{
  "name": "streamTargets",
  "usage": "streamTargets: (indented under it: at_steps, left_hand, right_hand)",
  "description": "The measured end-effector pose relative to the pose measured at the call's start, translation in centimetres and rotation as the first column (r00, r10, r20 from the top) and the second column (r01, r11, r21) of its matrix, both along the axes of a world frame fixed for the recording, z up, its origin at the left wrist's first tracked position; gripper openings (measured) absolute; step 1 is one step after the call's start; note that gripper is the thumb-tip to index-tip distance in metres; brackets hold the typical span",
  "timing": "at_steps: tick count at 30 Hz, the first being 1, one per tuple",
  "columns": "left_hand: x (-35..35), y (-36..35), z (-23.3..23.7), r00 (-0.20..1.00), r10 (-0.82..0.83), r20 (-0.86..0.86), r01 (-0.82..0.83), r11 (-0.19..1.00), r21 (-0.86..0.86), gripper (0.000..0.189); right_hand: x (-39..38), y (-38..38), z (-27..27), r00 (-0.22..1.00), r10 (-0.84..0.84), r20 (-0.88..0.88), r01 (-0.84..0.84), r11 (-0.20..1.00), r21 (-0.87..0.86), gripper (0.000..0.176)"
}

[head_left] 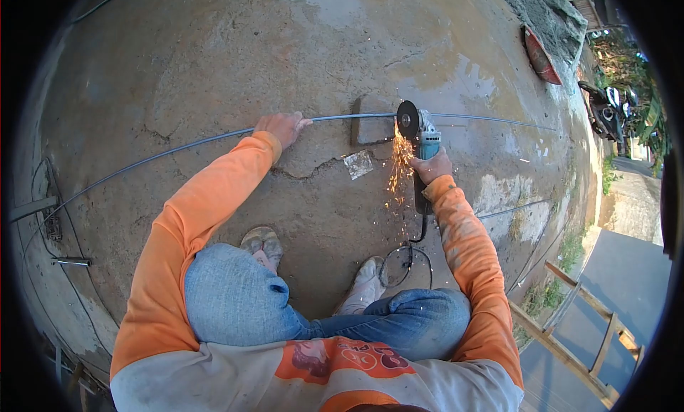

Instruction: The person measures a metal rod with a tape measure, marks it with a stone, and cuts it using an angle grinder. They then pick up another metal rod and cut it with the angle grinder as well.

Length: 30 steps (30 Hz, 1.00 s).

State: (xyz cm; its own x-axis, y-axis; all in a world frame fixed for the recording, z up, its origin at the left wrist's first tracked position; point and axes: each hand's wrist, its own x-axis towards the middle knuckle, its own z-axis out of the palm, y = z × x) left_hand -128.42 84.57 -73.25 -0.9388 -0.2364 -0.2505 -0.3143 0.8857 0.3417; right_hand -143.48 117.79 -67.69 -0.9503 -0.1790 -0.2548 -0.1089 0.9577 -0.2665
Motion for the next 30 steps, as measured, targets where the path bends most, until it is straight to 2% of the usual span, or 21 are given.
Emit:
streamTargets:
  at_steps: [8,14,16,22,25,30]
  left_hand:
    - [0.0,0.1,0.1,1.000,0.015,-0.006,-0.014,1.000,0.015,0.042]
    - [0.2,0.2,0.3,0.999,0.012,-0.030,-0.012,1.000,0.005,0.042]
    - [0.1,0.1,0.2,1.000,0.013,-0.022,-0.013,1.000,0.011,0.042]
    - [0.1,0.0,0.0,1.000,0.016,-0.006,-0.016,1.000,0.008,0.041]
    - [0.0,0.1,0.0,1.000,0.015,-0.001,-0.015,1.000,0.005,0.041]
    - [0.0,0.1,0.3,1.000,0.012,0.011,-0.012,1.000,0.004,0.042]
  right_hand:
    - [0.2,-0.1,0.2,1.000,-0.019,0.017,0.018,0.999,0.031,0.067]
    - [-0.2,0.4,-0.2,1.000,0.023,0.012,-0.022,0.995,-0.096,0.071]
    - [-0.2,0.0,-0.2,1.000,-0.013,0.001,0.013,0.999,0.030,0.071]
    - [-0.6,0.5,-1.1,1.000,0.006,0.019,-0.005,0.999,-0.051,0.070]
    - [-0.3,-0.1,-0.1,1.000,0.004,0.006,-0.004,1.000,0.026,0.069]
    - [-0.4,-0.4,0.0,1.000,-0.010,-0.002,0.010,1.000,0.015,0.068]
